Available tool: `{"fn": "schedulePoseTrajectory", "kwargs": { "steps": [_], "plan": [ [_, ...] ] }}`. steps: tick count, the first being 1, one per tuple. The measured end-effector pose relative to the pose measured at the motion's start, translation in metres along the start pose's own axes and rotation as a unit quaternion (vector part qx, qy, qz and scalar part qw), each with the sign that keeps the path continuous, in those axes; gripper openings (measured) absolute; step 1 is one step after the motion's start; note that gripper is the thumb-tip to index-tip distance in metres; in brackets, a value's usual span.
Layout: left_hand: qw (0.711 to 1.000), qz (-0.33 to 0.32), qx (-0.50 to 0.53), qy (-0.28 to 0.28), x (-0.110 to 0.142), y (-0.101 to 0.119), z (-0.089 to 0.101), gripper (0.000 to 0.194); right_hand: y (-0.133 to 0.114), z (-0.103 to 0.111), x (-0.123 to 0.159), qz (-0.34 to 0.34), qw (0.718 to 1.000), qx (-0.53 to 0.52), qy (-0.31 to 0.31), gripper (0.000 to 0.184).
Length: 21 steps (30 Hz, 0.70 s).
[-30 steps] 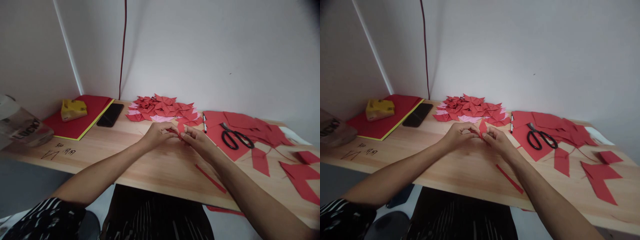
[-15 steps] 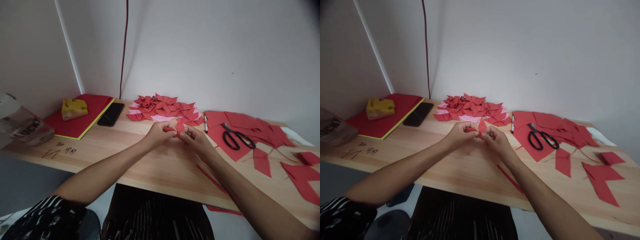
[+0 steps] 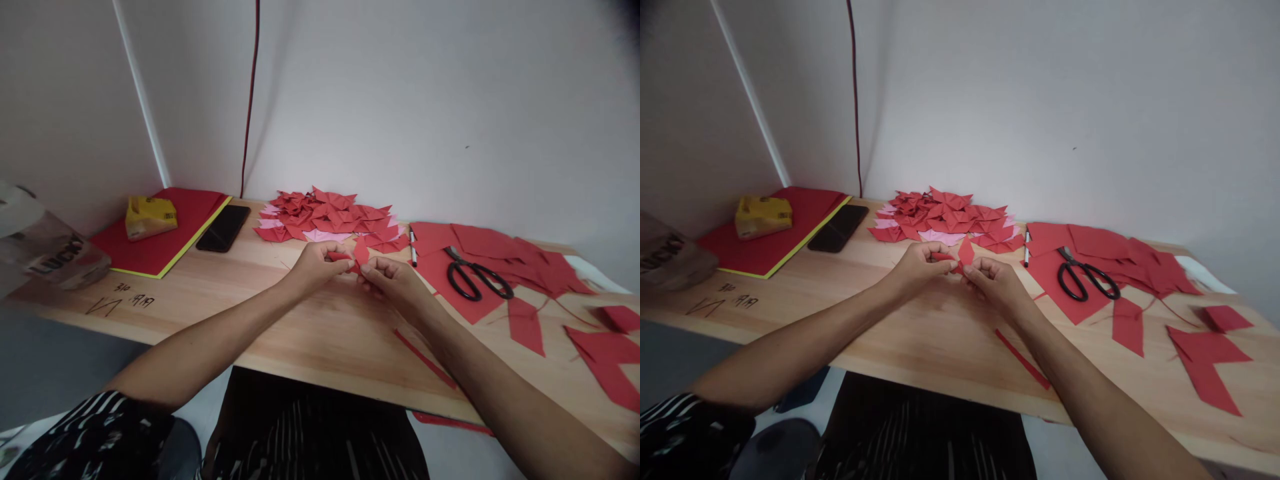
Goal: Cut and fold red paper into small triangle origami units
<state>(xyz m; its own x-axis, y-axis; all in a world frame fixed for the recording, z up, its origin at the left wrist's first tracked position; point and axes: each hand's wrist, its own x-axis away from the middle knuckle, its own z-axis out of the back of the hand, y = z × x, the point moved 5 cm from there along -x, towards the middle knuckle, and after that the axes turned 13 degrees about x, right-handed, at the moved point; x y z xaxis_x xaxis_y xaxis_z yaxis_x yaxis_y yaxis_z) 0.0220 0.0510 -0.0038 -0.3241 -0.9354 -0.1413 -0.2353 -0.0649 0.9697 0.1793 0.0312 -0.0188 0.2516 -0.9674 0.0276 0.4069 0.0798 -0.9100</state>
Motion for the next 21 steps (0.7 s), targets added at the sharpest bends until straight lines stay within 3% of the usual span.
{"fn": "schedulePoseTrajectory", "kwargs": {
  "steps": [21],
  "plan": [
    [0.999,-0.003,-0.002,0.054,0.0004,-0.0043,0.0031,0.016,-0.0084,-0.0006,0.0030,0.029,0.992,0.106,0.059,0.034]
  ]
}}
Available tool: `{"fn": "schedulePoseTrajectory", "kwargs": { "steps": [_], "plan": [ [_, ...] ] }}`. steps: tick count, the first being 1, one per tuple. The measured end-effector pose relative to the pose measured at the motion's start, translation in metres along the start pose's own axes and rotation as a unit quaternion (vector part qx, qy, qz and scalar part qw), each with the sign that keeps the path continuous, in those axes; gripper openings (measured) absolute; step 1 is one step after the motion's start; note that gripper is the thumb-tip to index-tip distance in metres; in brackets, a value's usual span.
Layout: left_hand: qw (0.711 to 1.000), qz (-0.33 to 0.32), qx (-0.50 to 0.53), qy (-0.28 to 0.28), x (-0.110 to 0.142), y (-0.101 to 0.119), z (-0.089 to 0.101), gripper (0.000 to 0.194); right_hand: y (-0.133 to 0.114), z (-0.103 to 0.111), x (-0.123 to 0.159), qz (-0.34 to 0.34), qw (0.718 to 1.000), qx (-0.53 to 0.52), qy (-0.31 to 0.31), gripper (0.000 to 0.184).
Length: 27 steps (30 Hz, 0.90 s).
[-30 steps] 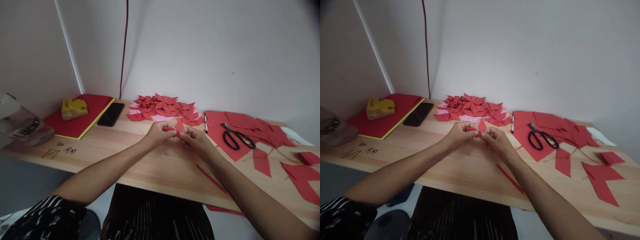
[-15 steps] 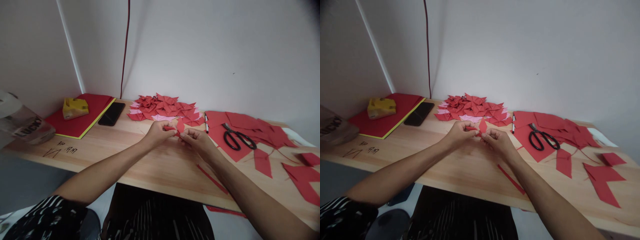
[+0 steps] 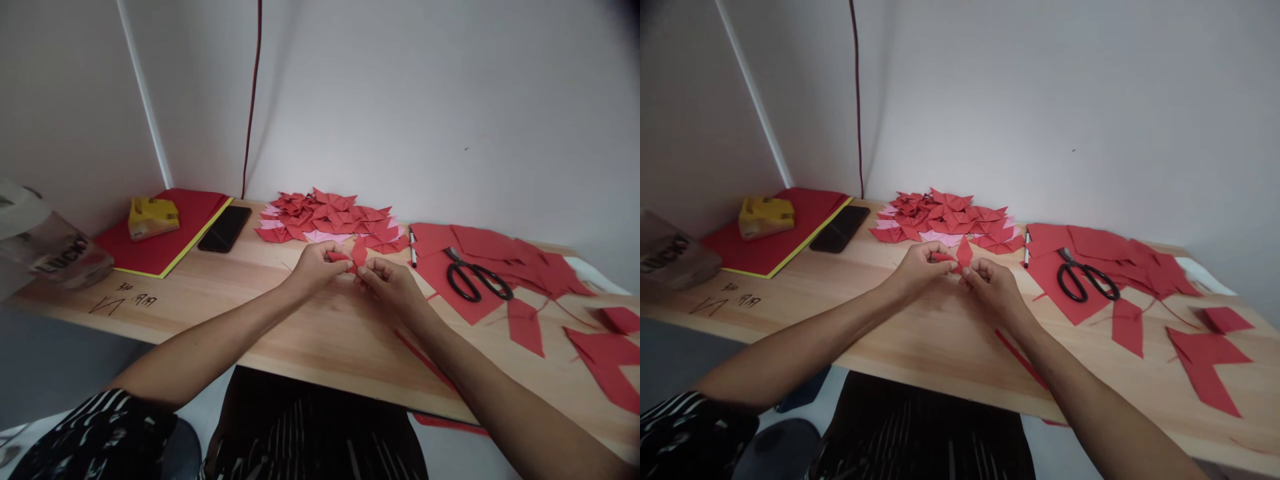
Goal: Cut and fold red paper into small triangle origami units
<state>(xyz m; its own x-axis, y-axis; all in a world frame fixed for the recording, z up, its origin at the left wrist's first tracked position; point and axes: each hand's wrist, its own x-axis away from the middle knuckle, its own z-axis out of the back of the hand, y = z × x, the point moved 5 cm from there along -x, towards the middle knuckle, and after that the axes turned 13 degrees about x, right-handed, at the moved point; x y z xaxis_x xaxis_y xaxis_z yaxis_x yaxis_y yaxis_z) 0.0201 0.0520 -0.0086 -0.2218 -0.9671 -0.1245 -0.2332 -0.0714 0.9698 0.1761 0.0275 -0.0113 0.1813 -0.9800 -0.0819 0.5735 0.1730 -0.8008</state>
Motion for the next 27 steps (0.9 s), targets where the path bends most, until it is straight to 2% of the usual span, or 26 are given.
{"fn": "schedulePoseTrajectory", "kwargs": {
  "steps": [9,14,18,23,27],
  "plan": [
    [0.997,-0.001,0.074,0.008,0.002,0.001,0.000,0.031,-0.004,-0.006,0.001,0.007,1.000,-0.021,-0.017,0.034],
    [0.990,0.059,0.126,-0.017,0.002,-0.005,-0.004,0.033,0.000,-0.007,-0.001,0.002,0.999,-0.034,-0.011,0.035],
    [0.990,0.086,0.095,-0.051,0.002,-0.011,-0.005,0.027,0.002,-0.009,-0.002,0.007,0.999,-0.037,-0.017,0.035],
    [0.996,0.050,0.042,-0.066,0.002,-0.009,-0.003,0.027,0.002,-0.012,-0.002,0.011,0.999,-0.030,-0.017,0.035],
    [0.996,0.024,0.066,-0.053,0.004,-0.004,-0.004,0.024,0.000,-0.013,-0.001,0.026,0.999,-0.015,-0.028,0.037]
  ]
}}
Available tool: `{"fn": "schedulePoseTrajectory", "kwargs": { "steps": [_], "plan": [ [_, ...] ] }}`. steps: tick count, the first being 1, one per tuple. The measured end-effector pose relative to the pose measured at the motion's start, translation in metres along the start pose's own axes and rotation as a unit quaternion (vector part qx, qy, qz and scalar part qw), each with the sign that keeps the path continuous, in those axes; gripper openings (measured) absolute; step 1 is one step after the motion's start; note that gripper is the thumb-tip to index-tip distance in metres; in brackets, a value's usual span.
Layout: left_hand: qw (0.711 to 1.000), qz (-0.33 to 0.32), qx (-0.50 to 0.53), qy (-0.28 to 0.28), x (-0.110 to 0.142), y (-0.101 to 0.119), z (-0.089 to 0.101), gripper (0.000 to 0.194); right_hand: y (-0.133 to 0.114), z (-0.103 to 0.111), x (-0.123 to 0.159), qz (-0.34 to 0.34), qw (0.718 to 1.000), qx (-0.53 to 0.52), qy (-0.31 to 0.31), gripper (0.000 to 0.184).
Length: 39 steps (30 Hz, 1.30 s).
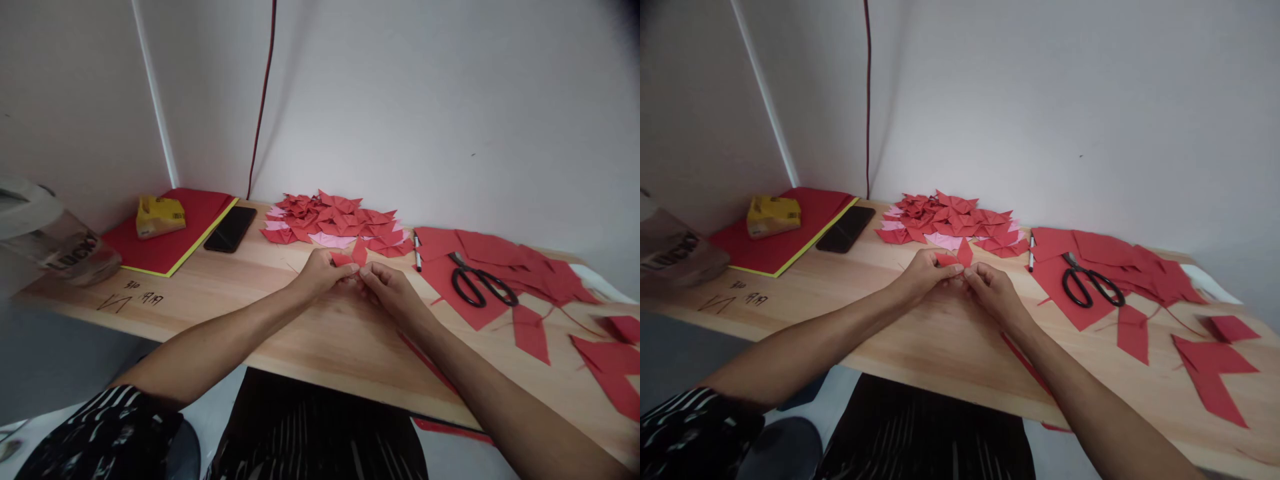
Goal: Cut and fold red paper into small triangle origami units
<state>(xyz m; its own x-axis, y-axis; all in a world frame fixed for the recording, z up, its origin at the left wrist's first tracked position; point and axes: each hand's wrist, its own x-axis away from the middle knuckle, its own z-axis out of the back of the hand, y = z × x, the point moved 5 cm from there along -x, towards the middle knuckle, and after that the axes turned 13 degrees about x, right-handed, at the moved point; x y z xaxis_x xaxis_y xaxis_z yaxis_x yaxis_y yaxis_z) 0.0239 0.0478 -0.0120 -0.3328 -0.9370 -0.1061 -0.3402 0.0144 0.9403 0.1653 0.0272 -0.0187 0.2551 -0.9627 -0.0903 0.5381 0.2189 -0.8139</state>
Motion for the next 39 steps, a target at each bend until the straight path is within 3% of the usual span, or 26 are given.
{"fn": "schedulePoseTrajectory", "kwargs": {
  "steps": [7,15,22,30,35,39],
  "plan": [
    [0.996,0.084,0.033,-0.014,-0.002,-0.008,0.000,0.029,-0.006,0.006,0.003,0.024,0.998,0.054,0.023,0.031],
    [0.998,0.045,-0.041,-0.010,-0.003,0.000,0.003,0.027,-0.010,0.004,0.003,0.033,0.997,0.076,0.011,0.032],
    [0.986,0.113,-0.103,-0.063,-0.004,0.002,0.004,0.032,-0.011,0.002,0.002,0.041,0.996,0.057,-0.046,0.034],
    [0.988,0.002,-0.142,-0.062,-0.005,0.004,0.005,0.030,-0.005,-0.002,0.000,0.031,0.995,0.010,-0.099,0.033],
    [0.969,-0.084,-0.221,-0.070,-0.003,0.013,0.000,0.023,0.000,0.000,-0.002,-0.002,0.993,-0.035,-0.117,0.035],
    [0.946,-0.109,-0.300,-0.047,-0.001,0.019,-0.001,0.023,0.003,-0.001,-0.004,-0.034,0.991,-0.055,-0.114,0.034]
  ]
}}
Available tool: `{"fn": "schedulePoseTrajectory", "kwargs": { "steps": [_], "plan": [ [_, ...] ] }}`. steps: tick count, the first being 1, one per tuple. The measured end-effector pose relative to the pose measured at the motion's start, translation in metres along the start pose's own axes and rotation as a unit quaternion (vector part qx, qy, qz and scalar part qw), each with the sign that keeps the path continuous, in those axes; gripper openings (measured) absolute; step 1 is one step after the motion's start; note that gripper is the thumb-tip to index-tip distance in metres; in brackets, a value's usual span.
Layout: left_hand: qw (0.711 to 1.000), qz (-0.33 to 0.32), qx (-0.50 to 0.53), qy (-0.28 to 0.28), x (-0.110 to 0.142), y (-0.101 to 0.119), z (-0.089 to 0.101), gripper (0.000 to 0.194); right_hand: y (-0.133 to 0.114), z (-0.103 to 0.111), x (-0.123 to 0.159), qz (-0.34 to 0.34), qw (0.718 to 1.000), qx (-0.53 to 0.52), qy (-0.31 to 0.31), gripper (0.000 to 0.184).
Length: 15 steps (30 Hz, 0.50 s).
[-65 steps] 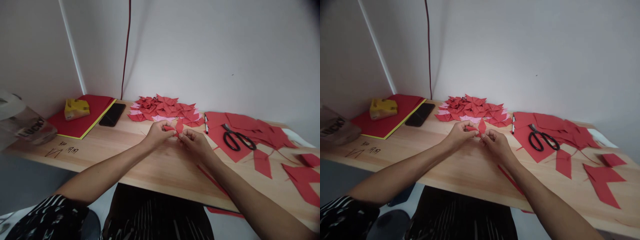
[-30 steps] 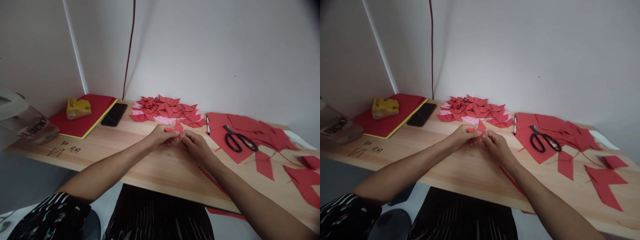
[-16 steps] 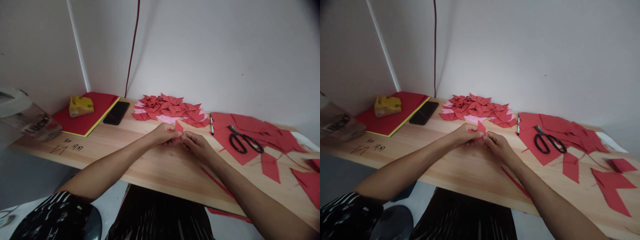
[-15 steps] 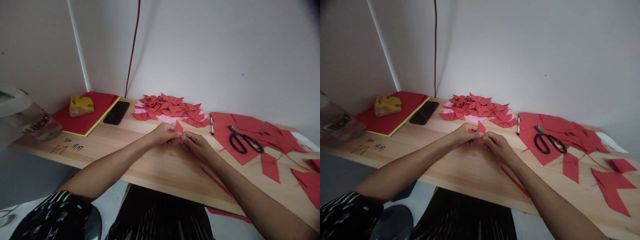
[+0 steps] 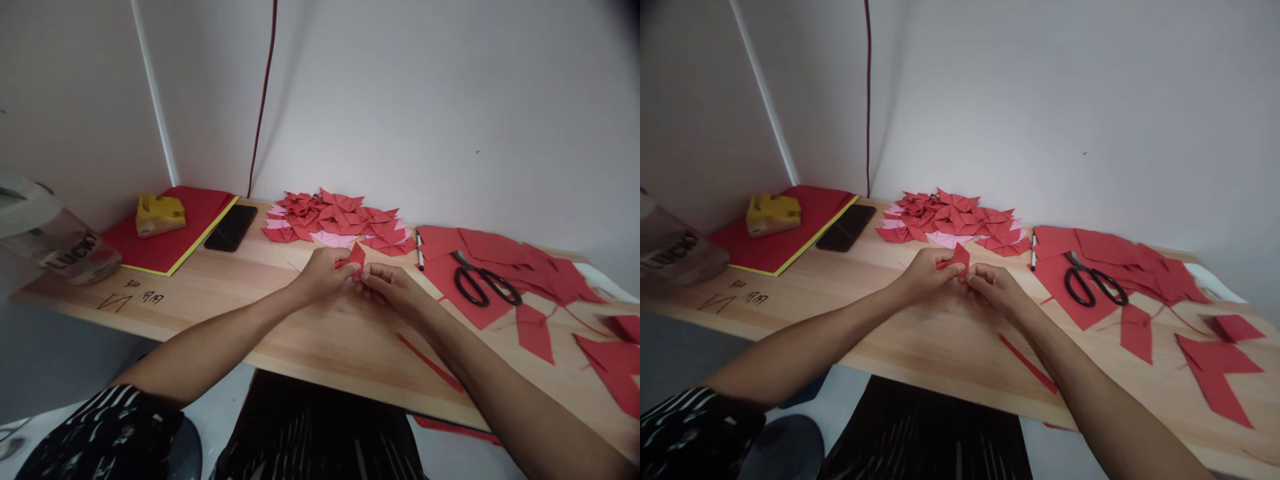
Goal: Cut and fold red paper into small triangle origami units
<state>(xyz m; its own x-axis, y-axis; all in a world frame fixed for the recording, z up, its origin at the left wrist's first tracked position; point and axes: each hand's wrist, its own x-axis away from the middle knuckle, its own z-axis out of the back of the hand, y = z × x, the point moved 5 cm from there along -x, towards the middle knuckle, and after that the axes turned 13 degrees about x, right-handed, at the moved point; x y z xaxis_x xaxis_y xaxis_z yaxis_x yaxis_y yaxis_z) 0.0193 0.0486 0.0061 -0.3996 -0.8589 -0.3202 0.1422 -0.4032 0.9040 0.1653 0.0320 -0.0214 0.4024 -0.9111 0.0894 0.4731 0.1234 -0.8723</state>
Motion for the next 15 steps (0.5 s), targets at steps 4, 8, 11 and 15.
{"fn": "schedulePoseTrajectory", "kwargs": {
  "steps": [4,8,11,15],
  "plan": [
    [0.999,-0.009,-0.046,0.007,0.0008,0.0006,-0.0005,0.026,0.0009,-0.0004,-0.0020,-0.020,0.999,0.002,0.027,0.028],
    [0.999,-0.002,-0.052,-0.005,0.0008,-0.0004,-0.0017,0.026,0.0028,0.0011,-0.0030,-0.030,0.998,0.018,0.061,0.022],
    [0.998,-0.005,-0.060,-0.012,0.0004,0.0007,-0.0013,0.025,0.0029,0.0030,-0.0017,-0.029,0.997,0.027,0.071,0.020],
    [0.997,-0.011,-0.077,0.009,-0.0006,0.0004,0.0015,0.026,0.0018,0.0024,0.0012,-0.022,0.999,0.021,0.042,0.024]
  ]
}}
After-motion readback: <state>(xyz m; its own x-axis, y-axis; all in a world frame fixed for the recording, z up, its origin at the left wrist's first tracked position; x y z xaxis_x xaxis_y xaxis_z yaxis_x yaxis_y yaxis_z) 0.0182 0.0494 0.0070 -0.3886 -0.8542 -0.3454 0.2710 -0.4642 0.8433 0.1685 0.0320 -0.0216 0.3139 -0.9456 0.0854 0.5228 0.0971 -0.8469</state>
